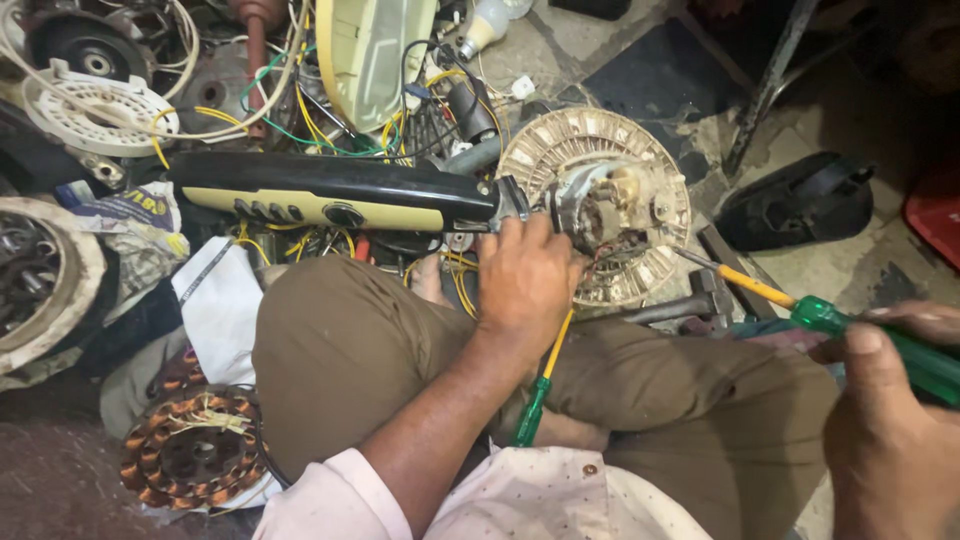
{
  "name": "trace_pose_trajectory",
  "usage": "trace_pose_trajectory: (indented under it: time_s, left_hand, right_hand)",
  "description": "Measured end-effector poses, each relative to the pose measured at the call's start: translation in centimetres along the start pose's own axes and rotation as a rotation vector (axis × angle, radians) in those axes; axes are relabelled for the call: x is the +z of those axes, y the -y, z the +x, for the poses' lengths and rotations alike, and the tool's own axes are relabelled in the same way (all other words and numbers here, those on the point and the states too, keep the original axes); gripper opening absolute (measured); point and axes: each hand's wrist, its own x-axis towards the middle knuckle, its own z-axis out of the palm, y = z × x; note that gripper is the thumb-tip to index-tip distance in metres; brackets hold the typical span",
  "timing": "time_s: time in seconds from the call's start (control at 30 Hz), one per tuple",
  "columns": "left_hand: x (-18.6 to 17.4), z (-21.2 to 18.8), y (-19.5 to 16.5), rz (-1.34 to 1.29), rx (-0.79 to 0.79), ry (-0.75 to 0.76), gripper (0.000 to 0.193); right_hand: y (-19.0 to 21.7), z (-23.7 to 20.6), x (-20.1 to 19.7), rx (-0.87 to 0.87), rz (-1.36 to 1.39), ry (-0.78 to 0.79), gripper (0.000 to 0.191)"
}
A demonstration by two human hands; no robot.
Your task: The person sits on the floor of a cluttered repair workshop and repairs a pedestal fan motor. They use a screwdriver to unscrew and pry components from the motor housing, reposition the motor, and continue working on the assembly with the screwdriver.
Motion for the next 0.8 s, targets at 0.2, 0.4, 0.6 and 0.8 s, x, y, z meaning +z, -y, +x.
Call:
trace_pose_trajectory:
  time_s: [0.2,0.4,0.6,0.8]
  left_hand:
    - [-1.1,0.6,2.5,-0.346,-0.035,-0.190,0.018]
    - [-1.9,2.0,4.9,-0.672,-0.624,-0.356,0.019]
    - [-1.7,-0.9,0.4,-0.384,-0.156,-0.235,0.026]
    - [-0.7,0.8,-0.3,-0.083,-0.163,-0.003,0.021]
  right_hand:
    - [-7.8,1.2,0.6,0.349,0.548,-0.093,0.013]
    - [-12.1,0.3,2.9,0.541,0.772,-0.034,0.013]
    - [-12.3,1.1,4.6,0.478,0.752,0.027,0.014]
    - [-14.4,1.6,0.7,0.475,0.792,0.023,0.009]
